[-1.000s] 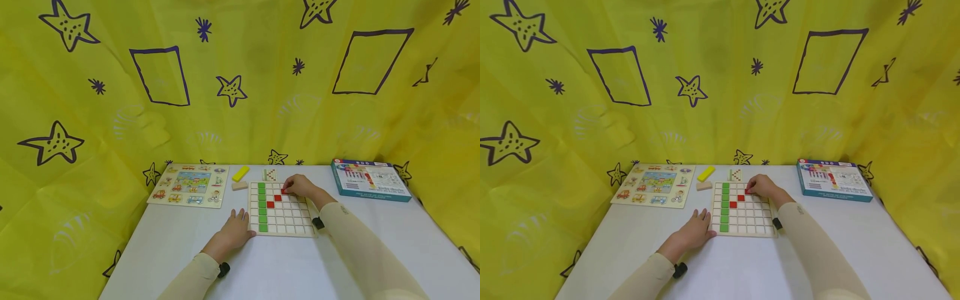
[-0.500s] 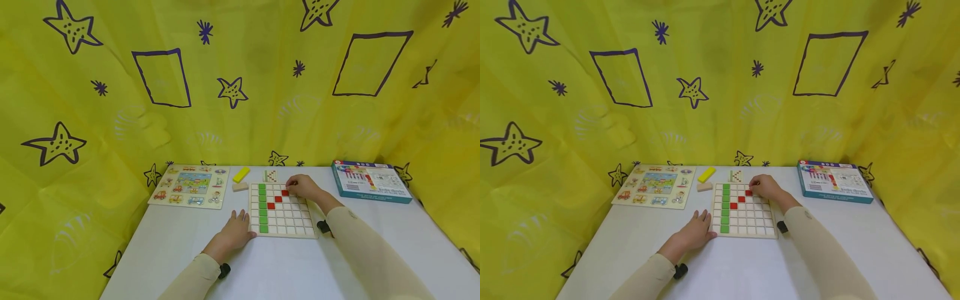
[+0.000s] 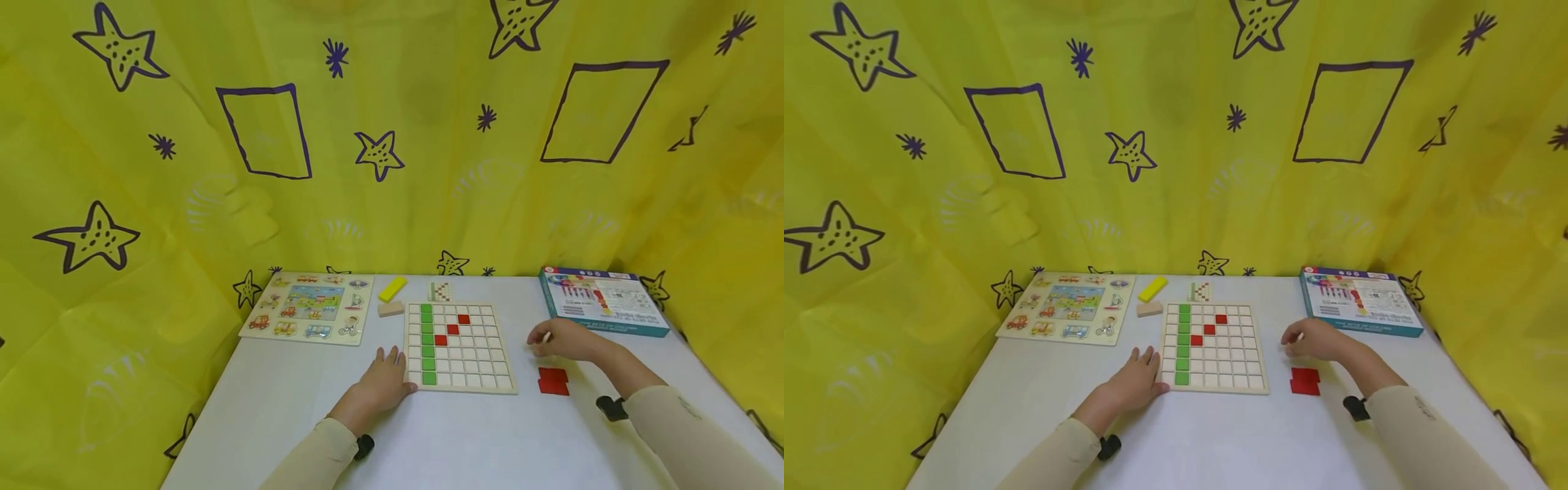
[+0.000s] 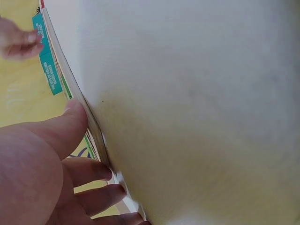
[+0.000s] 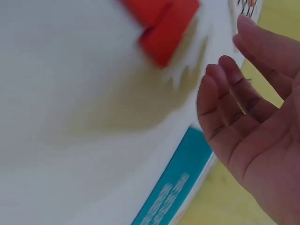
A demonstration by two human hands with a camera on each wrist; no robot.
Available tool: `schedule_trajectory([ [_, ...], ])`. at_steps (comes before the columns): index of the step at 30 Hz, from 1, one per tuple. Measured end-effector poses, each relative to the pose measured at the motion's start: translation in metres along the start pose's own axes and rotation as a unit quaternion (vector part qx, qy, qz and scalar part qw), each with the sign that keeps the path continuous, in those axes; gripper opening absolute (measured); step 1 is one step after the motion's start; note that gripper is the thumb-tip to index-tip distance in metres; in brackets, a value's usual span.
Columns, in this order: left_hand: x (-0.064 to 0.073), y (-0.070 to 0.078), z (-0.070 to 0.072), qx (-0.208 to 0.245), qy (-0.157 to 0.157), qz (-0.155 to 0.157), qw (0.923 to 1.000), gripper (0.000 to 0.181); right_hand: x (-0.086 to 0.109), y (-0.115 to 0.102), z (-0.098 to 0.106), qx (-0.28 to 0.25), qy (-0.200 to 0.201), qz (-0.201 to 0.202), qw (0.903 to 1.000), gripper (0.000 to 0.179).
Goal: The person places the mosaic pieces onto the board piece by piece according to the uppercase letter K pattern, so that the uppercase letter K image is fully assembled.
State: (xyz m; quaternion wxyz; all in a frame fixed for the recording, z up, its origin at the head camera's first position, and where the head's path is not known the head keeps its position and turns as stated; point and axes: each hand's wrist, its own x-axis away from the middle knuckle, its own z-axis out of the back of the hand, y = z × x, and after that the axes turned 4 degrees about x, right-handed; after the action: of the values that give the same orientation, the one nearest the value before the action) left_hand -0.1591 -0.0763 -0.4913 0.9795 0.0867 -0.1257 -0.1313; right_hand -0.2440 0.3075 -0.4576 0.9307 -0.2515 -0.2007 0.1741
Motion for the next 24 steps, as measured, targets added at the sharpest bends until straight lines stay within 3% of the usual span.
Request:
schedule_trajectory([
  [5,0.001,-0.001,0.002,0.007,-0.003,0.0,1.0,0.073,0.028,0.022,-0.004,-0.006,-0.016,-0.028,0.9995,0.037],
  [8,0.002,-0.002,0.002,0.007,-0.003,-0.001,1.0,0.073,0.034,0.027,-0.008,-0.005,-0.01,-0.021,0.9997,0.039],
  [24,0.002,0.0,-0.002,0.004,0.003,-0.004,1.0,0.073,0.034,0.025,-0.024,-0.01,0.038,-0.005,0.9992,0.019],
])
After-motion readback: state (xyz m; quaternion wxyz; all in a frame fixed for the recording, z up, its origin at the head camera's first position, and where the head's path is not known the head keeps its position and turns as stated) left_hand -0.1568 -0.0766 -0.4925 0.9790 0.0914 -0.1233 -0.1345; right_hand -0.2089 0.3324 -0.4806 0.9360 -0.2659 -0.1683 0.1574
